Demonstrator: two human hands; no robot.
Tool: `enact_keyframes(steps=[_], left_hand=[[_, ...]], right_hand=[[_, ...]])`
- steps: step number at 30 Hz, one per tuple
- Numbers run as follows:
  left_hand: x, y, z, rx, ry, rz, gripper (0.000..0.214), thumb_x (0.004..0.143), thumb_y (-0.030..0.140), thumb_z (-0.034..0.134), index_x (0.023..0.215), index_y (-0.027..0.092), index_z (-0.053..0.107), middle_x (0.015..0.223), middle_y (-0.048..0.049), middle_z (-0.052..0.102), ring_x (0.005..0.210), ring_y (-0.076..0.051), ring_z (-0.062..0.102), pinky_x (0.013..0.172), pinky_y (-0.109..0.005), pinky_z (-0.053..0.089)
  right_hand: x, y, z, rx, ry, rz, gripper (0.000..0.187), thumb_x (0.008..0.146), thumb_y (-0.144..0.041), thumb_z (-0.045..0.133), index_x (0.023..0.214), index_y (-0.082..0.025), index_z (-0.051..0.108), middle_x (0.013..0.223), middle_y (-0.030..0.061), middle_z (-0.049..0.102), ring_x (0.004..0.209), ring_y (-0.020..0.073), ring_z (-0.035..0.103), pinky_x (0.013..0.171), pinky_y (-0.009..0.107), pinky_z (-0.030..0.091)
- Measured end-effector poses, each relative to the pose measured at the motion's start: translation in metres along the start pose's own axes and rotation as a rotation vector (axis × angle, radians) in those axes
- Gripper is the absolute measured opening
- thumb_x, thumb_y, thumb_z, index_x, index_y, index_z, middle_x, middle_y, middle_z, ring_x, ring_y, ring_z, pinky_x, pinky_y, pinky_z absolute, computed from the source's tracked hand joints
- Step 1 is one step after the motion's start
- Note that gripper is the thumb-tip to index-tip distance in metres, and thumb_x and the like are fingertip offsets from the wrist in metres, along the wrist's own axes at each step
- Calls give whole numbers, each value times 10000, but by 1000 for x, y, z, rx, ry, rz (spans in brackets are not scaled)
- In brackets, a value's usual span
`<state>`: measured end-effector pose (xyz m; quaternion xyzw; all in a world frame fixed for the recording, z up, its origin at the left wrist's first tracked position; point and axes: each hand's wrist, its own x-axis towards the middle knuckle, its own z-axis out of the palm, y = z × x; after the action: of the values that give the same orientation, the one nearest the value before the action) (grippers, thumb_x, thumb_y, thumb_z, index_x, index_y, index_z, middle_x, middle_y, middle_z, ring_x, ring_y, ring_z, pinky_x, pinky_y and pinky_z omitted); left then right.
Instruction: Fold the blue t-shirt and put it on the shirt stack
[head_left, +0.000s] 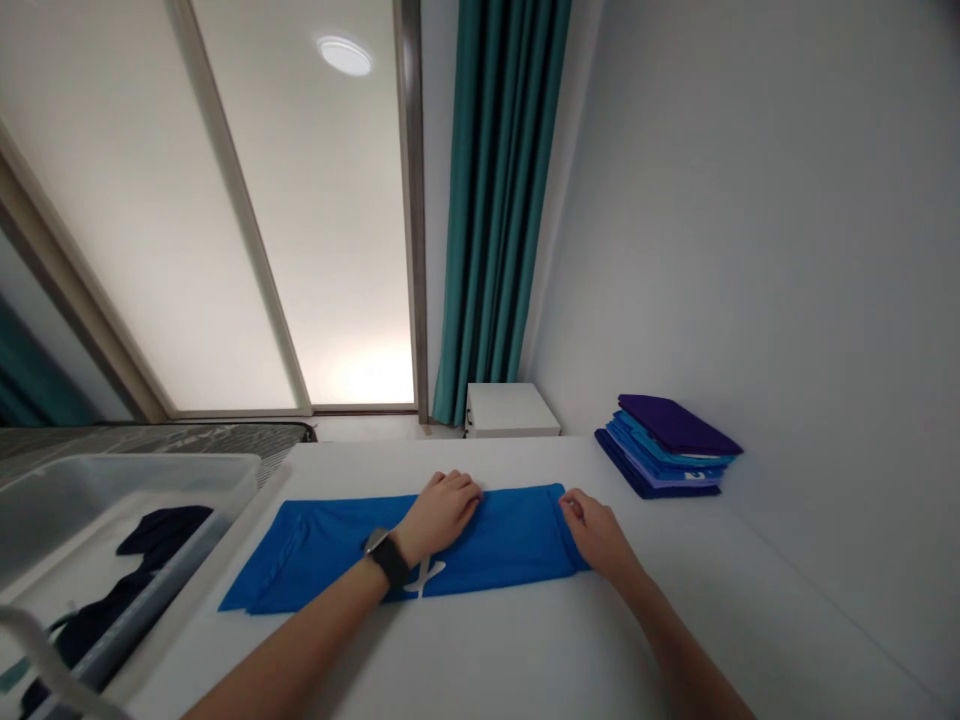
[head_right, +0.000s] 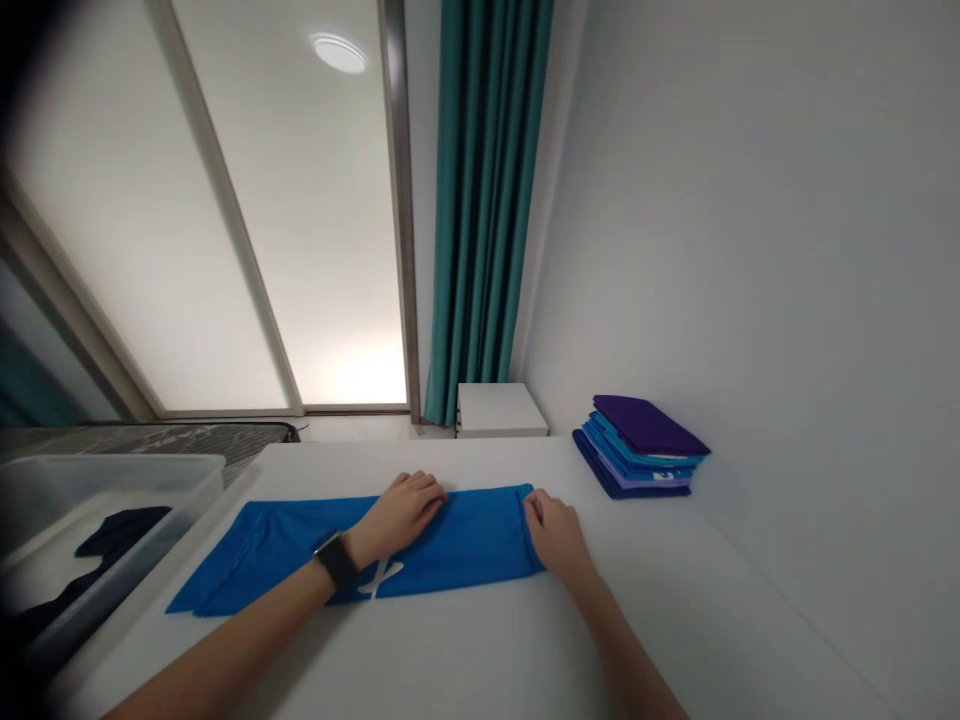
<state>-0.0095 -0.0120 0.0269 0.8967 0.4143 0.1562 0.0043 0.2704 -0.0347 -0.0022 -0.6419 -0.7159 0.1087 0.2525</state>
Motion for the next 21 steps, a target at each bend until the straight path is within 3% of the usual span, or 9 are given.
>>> enact_keyframes(steps=[4, 8, 15, 21], left_hand=[[53, 26, 24, -58, -36, 141, 231, 979, 239, 382, 1038, 220, 606, 1013, -45, 615, 969, -194, 545, 873, -335, 400], [88, 41, 42, -100, -64, 163, 262, 984, 274, 375, 1127, 236, 591, 1082, -59, 589, 1016, -199, 532, 904, -343, 414], [104, 39, 65, -198, -100, 85, 274, 978, 356, 389, 1047, 255, 634, 1081, -45, 598, 1030, -215, 520, 901, -380, 416], [106, 40, 73, -197, -72, 24, 328, 984, 393, 360, 919, 196, 615, 1052, -64, 592, 995, -226, 517, 876, -403, 414]], right_hand=[[-29, -4, 7, -64, 52, -36, 288, 943, -283, 345, 745, -219, 544, 728, 10, 630, 732, 177, 575, 708, 289, 332], [-49, -12, 14, -160, 119, -72, 330, 980, -263, 324, 731, -210, 533, 767, 29, 630, 777, 187, 556, 740, 311, 310], [-53, -19, 17, -372, 208, -47, 215, 938, -328, 491, 759, -213, 523, 764, 30, 607, 769, 213, 534, 746, 340, 294], [-54, -16, 21, -409, 181, -58, 200, 936, -200, 455, 744, -212, 513, 811, 38, 606, 800, 220, 522, 756, 344, 297]])
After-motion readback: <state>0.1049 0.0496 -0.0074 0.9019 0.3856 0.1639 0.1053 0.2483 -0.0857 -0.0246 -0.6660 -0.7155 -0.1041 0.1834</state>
